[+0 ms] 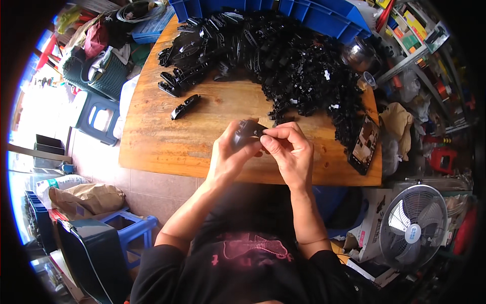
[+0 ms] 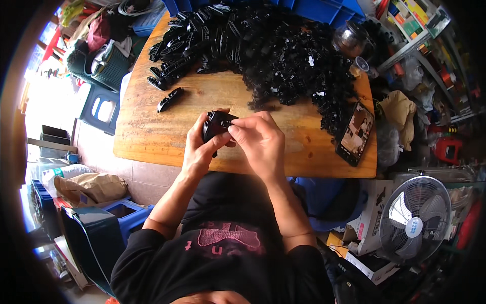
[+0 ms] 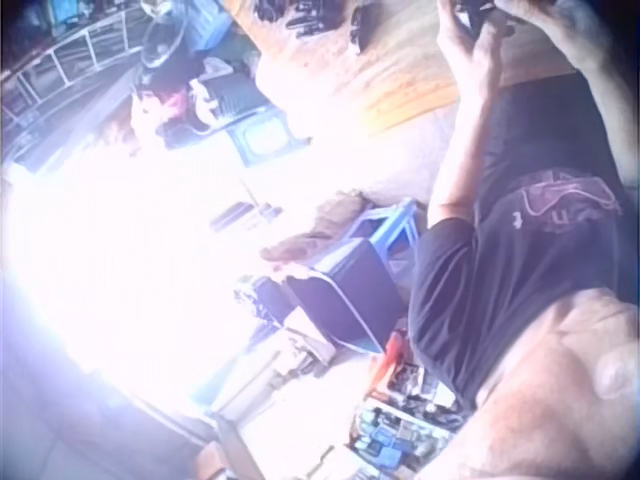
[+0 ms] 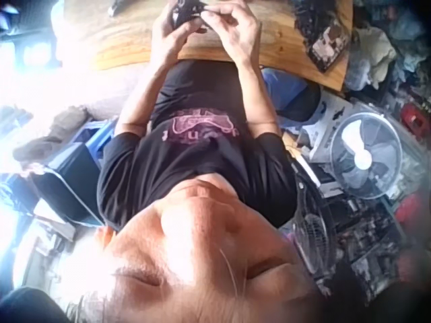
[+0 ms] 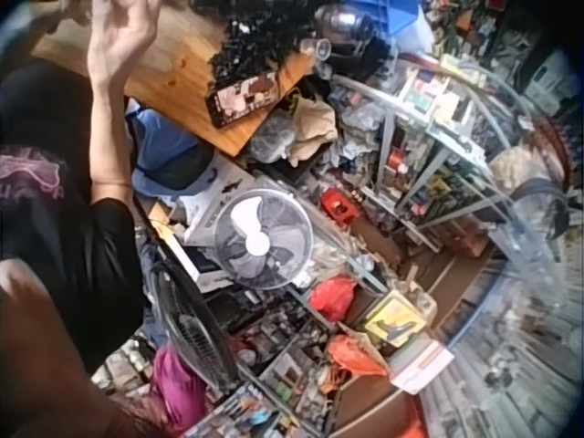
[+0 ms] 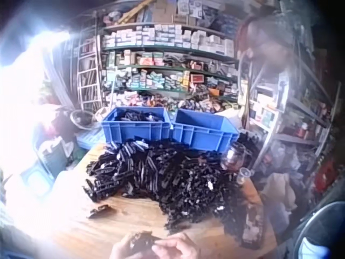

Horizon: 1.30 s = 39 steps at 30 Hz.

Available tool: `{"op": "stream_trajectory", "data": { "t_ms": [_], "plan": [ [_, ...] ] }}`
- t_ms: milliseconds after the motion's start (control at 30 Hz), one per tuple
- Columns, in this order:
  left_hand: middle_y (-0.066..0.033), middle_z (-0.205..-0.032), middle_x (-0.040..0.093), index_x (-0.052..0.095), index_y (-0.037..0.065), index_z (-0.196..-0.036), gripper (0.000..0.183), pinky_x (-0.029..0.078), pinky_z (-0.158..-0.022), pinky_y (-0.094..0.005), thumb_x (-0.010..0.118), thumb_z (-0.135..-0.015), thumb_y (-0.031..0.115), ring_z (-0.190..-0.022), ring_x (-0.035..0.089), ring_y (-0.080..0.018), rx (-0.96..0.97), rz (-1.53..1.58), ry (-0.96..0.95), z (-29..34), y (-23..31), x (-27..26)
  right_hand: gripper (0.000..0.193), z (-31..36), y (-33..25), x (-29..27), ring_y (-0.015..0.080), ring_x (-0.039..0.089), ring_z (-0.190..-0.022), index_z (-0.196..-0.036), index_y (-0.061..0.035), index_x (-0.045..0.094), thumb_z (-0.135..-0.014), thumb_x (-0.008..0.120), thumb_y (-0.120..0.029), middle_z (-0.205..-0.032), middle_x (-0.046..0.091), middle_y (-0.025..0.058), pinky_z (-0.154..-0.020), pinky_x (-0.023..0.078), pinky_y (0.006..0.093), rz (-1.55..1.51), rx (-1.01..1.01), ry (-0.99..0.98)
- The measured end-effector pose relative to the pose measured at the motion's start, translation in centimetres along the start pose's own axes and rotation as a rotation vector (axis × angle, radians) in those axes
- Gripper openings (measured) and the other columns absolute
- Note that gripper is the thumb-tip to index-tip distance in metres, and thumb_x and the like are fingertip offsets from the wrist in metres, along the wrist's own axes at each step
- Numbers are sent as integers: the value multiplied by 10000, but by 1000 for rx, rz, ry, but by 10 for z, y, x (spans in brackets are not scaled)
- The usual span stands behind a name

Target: Assembling small black plastic components at a workbench.

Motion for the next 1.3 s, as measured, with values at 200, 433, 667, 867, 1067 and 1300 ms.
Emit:
{"op": "stream_trajectory", "data": {
  "t_ms": [200,433,667,867,1067,1300],
  "plan": [
    [-7,-806,602,563,59,-1070,324,394,-526,-193,680,-815,220,-654,512,-52,-44,35,44,5,-10,-15,91,9,13,8,114,581,-732,-840,14,644,-792,706,-32,-817,563,52,-642,472,239,-7,73,-33],
    [19,-751,594,598,66,-987,283,382,-529,-171,715,-789,231,-623,488,-28,12,16,117,7,-9,-20,218,18,5,12,136,572,-712,-948,-3,597,-788,723,-82,-842,575,67,-638,464,263,173,-66,55],
    [-42,-854,612,560,38,-1004,335,410,-579,-197,737,-739,143,-714,544,-74,10,222,246,10,-8,-38,202,2,-4,18,291,585,-905,-997,-23,603,-814,657,-89,-981,591,141,-765,475,371,498,-156,-170],
    [-118,-868,623,576,25,-1037,359,475,-674,-333,715,-717,109,-761,622,-232,354,-616,443,-34,58,-160,169,-34,6,-27,303,534,-861,-943,-28,610,-777,640,-31,-926,574,117,-759,451,393,1078,-338,-123],
    [-144,-889,586,596,31,-931,300,465,-748,-394,724,-689,153,-850,578,-326,296,-1281,151,-49,40,-136,189,-7,-10,-31,244,578,-682,-821,-45,583,-701,706,34,-808,551,88,-580,463,335,736,-326,-16],
    [-96,-822,583,538,39,-920,346,464,-702,-315,747,-644,50,-752,593,-257,391,-1064,10,-23,38,-61,156,0,-18,-41,180,603,-705,-842,-31,611,-734,709,23,-847,583,71,-619,484,278,635,-344,16]
  ]
}}
Point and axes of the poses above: each hand's wrist, its own z-axis away from the middle knuckle, its own x-axis out of the palm, y = z × x, the point moved 9 cm from there along -z, towards the middle knuckle
